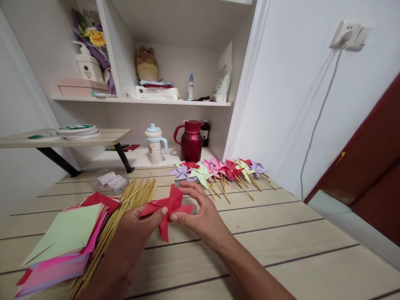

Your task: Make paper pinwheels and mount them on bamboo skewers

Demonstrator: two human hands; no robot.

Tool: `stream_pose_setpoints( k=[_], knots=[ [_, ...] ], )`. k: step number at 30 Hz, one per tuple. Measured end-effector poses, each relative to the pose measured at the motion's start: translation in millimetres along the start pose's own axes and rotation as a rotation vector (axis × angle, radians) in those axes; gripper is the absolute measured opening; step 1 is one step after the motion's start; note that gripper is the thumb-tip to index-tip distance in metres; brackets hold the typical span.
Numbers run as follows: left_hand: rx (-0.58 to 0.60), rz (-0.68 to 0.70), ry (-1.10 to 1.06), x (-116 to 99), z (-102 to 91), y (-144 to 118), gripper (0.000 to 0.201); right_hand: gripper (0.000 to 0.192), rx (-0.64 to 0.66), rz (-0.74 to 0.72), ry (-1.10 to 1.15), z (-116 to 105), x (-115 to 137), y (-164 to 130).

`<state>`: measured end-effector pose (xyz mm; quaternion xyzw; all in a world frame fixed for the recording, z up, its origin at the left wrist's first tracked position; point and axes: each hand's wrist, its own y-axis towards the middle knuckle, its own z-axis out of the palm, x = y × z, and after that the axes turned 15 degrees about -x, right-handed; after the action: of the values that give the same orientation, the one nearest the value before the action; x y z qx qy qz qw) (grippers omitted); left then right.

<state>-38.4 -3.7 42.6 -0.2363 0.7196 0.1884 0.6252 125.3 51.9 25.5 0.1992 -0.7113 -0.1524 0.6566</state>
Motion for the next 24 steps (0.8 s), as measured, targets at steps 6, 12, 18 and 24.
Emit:
stream_pose_setpoints(
  k=[6, 12, 18, 24],
  knots=[
    [0.015, -0.081, -0.128, 3, -4.6, 7, 0.024, 0.078, -0.100, -0.071, -0.034, 1, 0, -3],
    [0.024, -0.158, -0.237, -5, -2.2, 1, 0.022, 0.051, -0.069, -0.084, -0.080, 4, 16, -7],
    [0.041, -0.118, -0.238, -2, -0.5, 0, 0.022, 0.084, -0.027, 0.123, -0.008, 7, 11, -6],
    [0.041, -0.095, -0.201, -4, -1.0, -1, 0.024, 0.032, -0.049, 0.090, -0.089, 6, 7, -4]
  ],
)
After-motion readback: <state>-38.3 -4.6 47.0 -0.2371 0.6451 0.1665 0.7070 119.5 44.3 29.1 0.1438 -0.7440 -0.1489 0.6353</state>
